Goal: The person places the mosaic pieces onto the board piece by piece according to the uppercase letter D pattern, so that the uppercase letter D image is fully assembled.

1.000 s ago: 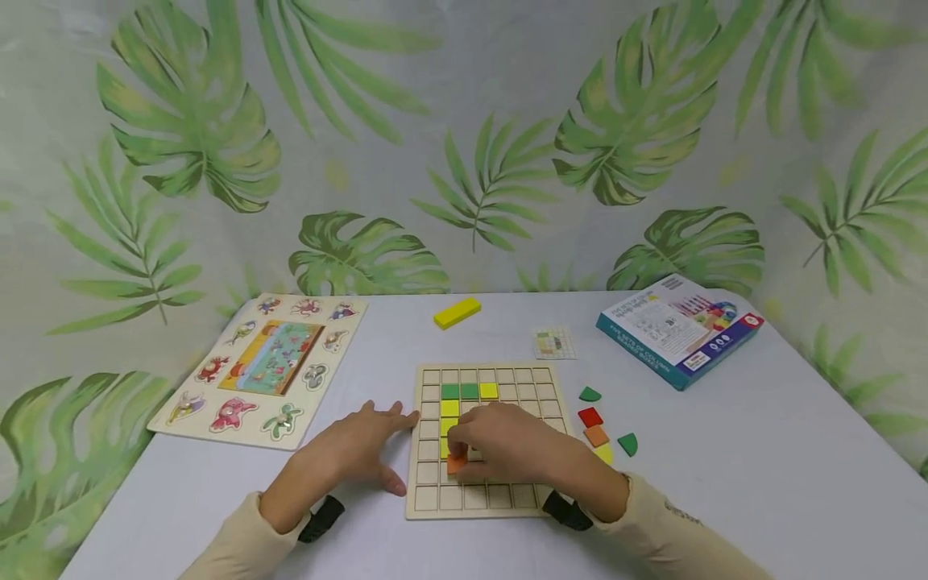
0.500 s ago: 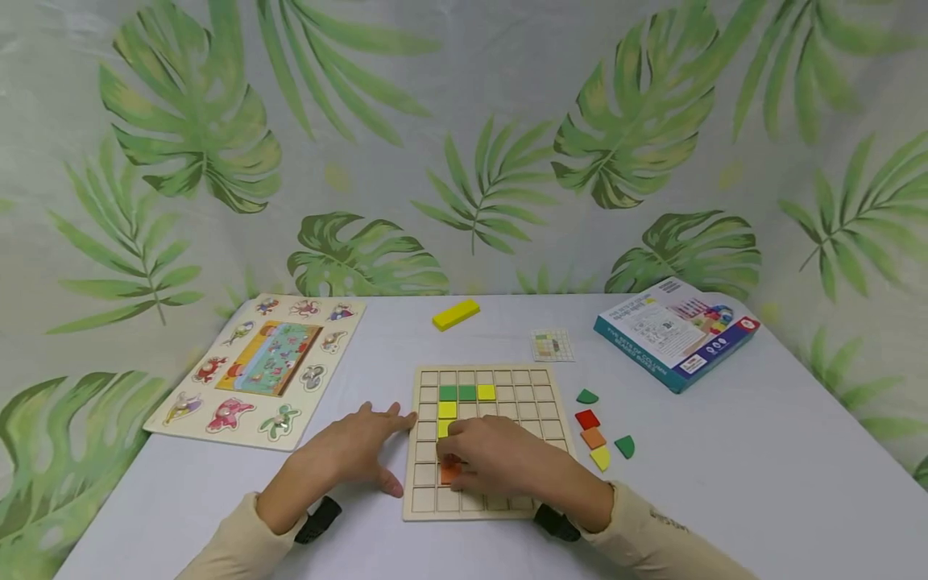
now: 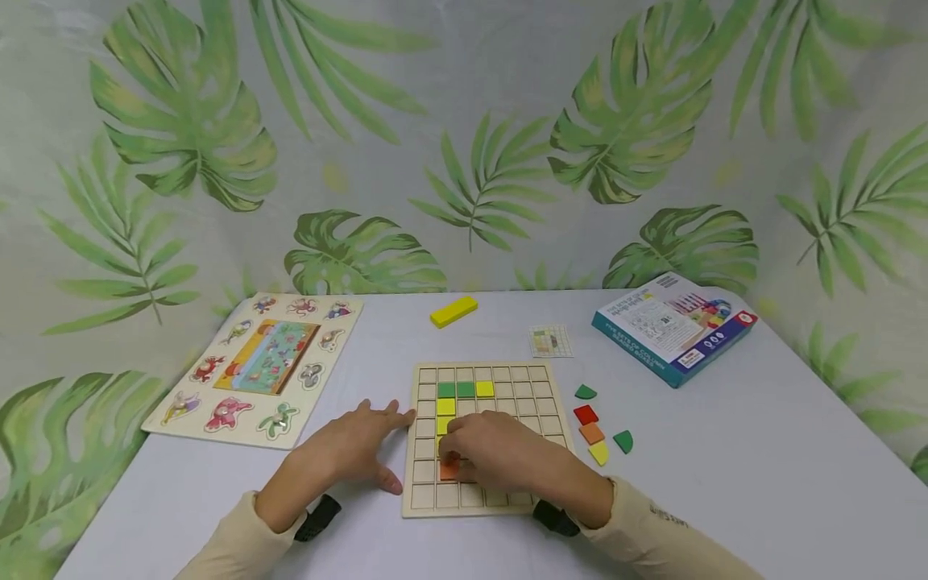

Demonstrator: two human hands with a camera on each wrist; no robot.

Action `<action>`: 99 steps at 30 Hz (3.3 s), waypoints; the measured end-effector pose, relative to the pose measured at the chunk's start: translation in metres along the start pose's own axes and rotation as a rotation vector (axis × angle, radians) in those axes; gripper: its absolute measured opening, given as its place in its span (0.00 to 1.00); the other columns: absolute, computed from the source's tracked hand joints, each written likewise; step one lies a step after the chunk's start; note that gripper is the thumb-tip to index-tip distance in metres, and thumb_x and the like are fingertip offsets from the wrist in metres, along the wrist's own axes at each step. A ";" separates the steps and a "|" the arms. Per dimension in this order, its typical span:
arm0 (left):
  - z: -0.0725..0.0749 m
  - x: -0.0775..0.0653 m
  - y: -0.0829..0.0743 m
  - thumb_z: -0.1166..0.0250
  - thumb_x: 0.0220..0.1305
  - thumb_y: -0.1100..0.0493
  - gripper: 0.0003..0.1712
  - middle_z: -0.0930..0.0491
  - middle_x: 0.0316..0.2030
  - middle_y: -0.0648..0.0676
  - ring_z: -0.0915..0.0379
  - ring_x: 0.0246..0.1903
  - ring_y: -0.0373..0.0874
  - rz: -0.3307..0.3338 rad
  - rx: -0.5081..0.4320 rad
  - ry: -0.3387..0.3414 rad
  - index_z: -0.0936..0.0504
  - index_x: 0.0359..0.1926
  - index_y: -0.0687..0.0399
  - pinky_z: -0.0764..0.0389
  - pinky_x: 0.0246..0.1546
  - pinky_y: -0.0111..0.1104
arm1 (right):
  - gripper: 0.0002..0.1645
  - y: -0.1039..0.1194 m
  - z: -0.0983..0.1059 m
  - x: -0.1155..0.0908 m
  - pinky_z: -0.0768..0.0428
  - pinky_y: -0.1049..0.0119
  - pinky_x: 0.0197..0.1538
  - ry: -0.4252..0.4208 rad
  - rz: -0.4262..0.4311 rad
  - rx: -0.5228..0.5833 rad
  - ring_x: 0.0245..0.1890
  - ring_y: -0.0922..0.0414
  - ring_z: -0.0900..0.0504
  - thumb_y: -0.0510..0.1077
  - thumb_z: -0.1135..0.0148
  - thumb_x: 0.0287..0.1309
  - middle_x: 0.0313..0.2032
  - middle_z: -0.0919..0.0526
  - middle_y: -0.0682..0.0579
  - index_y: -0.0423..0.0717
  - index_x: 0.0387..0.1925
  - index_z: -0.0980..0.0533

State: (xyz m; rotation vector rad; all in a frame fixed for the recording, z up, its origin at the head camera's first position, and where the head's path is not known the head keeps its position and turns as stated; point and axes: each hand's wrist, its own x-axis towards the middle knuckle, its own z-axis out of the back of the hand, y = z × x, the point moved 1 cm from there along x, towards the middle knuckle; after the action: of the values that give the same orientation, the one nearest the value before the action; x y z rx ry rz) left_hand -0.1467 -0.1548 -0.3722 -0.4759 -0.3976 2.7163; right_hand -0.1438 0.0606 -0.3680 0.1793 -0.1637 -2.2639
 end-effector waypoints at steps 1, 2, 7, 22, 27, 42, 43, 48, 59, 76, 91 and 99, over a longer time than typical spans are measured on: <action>0.001 0.000 0.000 0.18 0.37 0.44 0.57 0.36 0.73 0.61 0.47 0.71 0.74 0.000 -0.003 0.001 0.30 0.72 0.43 0.36 0.63 0.67 | 0.09 0.000 0.000 0.001 0.21 0.71 0.42 -0.004 0.002 -0.005 0.31 0.68 0.24 0.48 0.26 0.57 0.34 0.18 0.64 0.58 0.40 0.14; 0.001 0.001 0.000 0.17 0.37 0.44 0.57 0.36 0.73 0.61 0.47 0.71 0.74 0.000 -0.005 0.002 0.30 0.72 0.44 0.36 0.63 0.67 | 0.09 0.000 0.001 0.001 0.21 0.71 0.41 -0.008 0.004 -0.011 0.31 0.68 0.24 0.47 0.26 0.56 0.34 0.17 0.64 0.58 0.41 0.14; 0.002 0.002 0.000 0.17 0.38 0.44 0.56 0.36 0.73 0.62 0.47 0.71 0.75 -0.013 -0.004 -0.003 0.29 0.72 0.44 0.37 0.64 0.66 | 0.11 -0.001 0.001 0.002 0.21 0.71 0.40 -0.023 0.002 -0.022 0.30 0.68 0.25 0.48 0.25 0.55 0.34 0.17 0.64 0.58 0.42 0.14; -0.001 0.000 0.001 0.17 0.36 0.45 0.57 0.35 0.72 0.62 0.48 0.71 0.75 -0.012 -0.014 -0.012 0.29 0.71 0.46 0.38 0.64 0.67 | 0.16 -0.040 0.010 -0.027 0.20 0.66 0.50 0.032 -0.007 0.100 0.40 0.66 0.21 0.46 0.30 0.60 0.42 0.17 0.63 0.58 0.50 0.17; -0.002 0.001 0.002 0.17 0.36 0.44 0.57 0.35 0.72 0.62 0.47 0.71 0.76 -0.023 -0.008 -0.019 0.29 0.71 0.47 0.37 0.64 0.67 | 0.13 -0.068 0.012 -0.048 0.21 0.65 0.46 -0.010 -0.046 0.113 0.39 0.65 0.22 0.46 0.30 0.61 0.42 0.17 0.62 0.55 0.48 0.18; 0.000 -0.001 0.000 0.17 0.36 0.45 0.57 0.35 0.72 0.61 0.47 0.71 0.76 -0.013 -0.009 -0.013 0.29 0.71 0.45 0.37 0.64 0.67 | 0.14 -0.120 0.026 -0.091 0.22 0.63 0.44 -0.015 -0.242 0.205 0.39 0.59 0.24 0.44 0.30 0.59 0.41 0.18 0.60 0.53 0.48 0.17; 0.000 0.000 0.000 0.17 0.36 0.45 0.57 0.35 0.72 0.61 0.47 0.71 0.75 -0.012 -0.008 -0.013 0.29 0.71 0.45 0.37 0.64 0.67 | 0.12 -0.123 0.027 -0.093 0.23 0.65 0.43 -0.015 -0.243 0.214 0.38 0.60 0.25 0.44 0.29 0.59 0.40 0.18 0.60 0.53 0.46 0.17; 0.000 0.000 -0.001 0.17 0.37 0.44 0.57 0.35 0.72 0.62 0.47 0.71 0.75 -0.017 0.000 -0.014 0.29 0.71 0.45 0.36 0.63 0.67 | 0.07 -0.133 0.029 -0.101 0.26 0.68 0.38 0.005 -0.250 0.270 0.35 0.60 0.26 0.45 0.27 0.57 0.32 0.21 0.61 0.55 0.37 0.18; 0.000 0.002 -0.002 0.17 0.37 0.45 0.57 0.36 0.73 0.61 0.48 0.71 0.75 -0.008 -0.002 0.000 0.30 0.72 0.45 0.37 0.63 0.67 | 0.09 -0.141 0.025 -0.107 0.22 0.64 0.43 0.039 -0.264 0.280 0.36 0.61 0.24 0.42 0.26 0.55 0.34 0.20 0.61 0.54 0.37 0.17; 0.008 0.014 -0.017 0.17 0.36 0.45 0.57 0.35 0.73 0.61 0.47 0.71 0.75 -0.044 0.023 0.024 0.29 0.71 0.47 0.38 0.63 0.69 | 0.10 -0.149 0.023 -0.127 0.21 0.63 0.43 0.019 -0.288 0.314 0.36 0.61 0.25 0.39 0.26 0.55 0.33 0.21 0.60 0.52 0.36 0.20; 0.001 -0.002 0.009 0.19 0.30 0.39 0.61 0.34 0.72 0.62 0.47 0.69 0.78 0.000 -0.006 0.017 0.29 0.71 0.46 0.37 0.60 0.70 | 0.11 -0.138 0.026 -0.098 0.23 0.66 0.42 0.066 -0.319 0.303 0.35 0.60 0.26 0.36 0.30 0.58 0.33 0.20 0.60 0.51 0.42 0.16; 0.000 -0.001 0.006 0.19 0.30 0.38 0.61 0.33 0.71 0.63 0.45 0.68 0.79 -0.041 -0.003 -0.001 0.29 0.71 0.47 0.36 0.58 0.70 | 0.12 -0.137 0.029 -0.105 0.22 0.65 0.43 0.086 -0.355 0.323 0.37 0.60 0.25 0.35 0.32 0.59 0.36 0.19 0.59 0.53 0.42 0.15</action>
State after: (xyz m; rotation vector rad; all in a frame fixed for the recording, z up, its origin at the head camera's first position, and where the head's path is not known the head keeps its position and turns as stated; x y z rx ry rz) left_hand -0.1479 -0.1604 -0.3735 -0.4624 -0.4068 2.6767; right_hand -0.1849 0.2303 -0.3563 0.5106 -0.4855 -2.5635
